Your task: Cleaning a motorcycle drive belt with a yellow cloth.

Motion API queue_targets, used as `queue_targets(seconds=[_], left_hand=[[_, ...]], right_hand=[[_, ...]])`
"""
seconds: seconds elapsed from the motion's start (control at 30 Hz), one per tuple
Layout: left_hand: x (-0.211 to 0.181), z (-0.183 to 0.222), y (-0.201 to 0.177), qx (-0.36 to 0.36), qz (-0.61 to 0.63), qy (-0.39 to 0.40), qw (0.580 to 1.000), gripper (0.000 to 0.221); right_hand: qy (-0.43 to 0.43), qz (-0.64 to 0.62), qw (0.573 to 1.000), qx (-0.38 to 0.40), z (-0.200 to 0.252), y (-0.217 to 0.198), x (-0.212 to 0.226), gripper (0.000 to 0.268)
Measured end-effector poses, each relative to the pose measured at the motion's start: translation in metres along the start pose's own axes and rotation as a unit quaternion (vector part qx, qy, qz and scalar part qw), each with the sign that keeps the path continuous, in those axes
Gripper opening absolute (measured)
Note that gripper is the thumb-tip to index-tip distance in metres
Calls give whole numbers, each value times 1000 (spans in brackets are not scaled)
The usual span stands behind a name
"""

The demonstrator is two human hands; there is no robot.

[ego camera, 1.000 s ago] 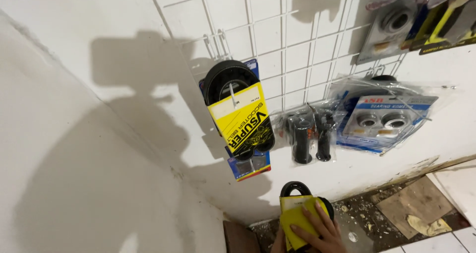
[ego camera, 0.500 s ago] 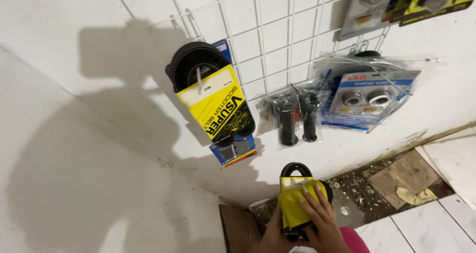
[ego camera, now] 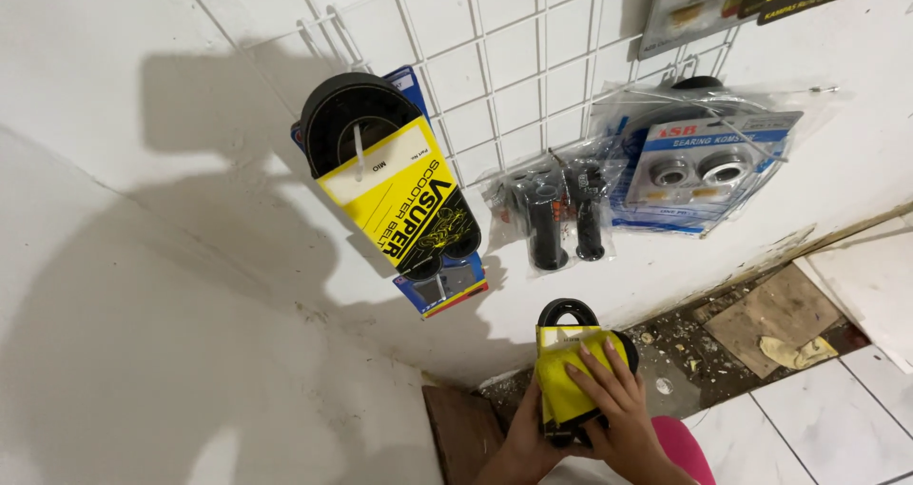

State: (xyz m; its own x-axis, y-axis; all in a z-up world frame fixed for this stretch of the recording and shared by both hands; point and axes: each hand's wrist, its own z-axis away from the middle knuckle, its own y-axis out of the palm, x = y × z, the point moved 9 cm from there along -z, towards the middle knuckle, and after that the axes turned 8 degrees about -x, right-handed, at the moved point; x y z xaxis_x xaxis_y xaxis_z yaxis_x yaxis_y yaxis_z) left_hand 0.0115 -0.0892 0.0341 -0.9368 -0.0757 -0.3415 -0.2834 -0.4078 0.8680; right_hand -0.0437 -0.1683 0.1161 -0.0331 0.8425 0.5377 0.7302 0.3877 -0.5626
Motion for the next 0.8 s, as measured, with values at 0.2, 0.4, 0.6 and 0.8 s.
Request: queue_targets(seconds=[0.2, 0.4, 0.6, 0.8], left_hand=[[-1, 2, -18, -9, 52, 8, 999, 72], [-4, -3, -34, -2, 71, 31, 997, 71], [-13, -1, -39, -7, 55, 33, 998, 71], [-37, 14, -16, 16, -192, 157, 969, 56]], right_hand=[[10, -24, 999, 21, -1, 10, 4, 77], [4, -36, 999, 16, -7, 15, 11, 75], [-5, -30, 999, 13, -12, 20, 16, 73], [-8, -13, 999, 31, -14, 28, 18, 74]])
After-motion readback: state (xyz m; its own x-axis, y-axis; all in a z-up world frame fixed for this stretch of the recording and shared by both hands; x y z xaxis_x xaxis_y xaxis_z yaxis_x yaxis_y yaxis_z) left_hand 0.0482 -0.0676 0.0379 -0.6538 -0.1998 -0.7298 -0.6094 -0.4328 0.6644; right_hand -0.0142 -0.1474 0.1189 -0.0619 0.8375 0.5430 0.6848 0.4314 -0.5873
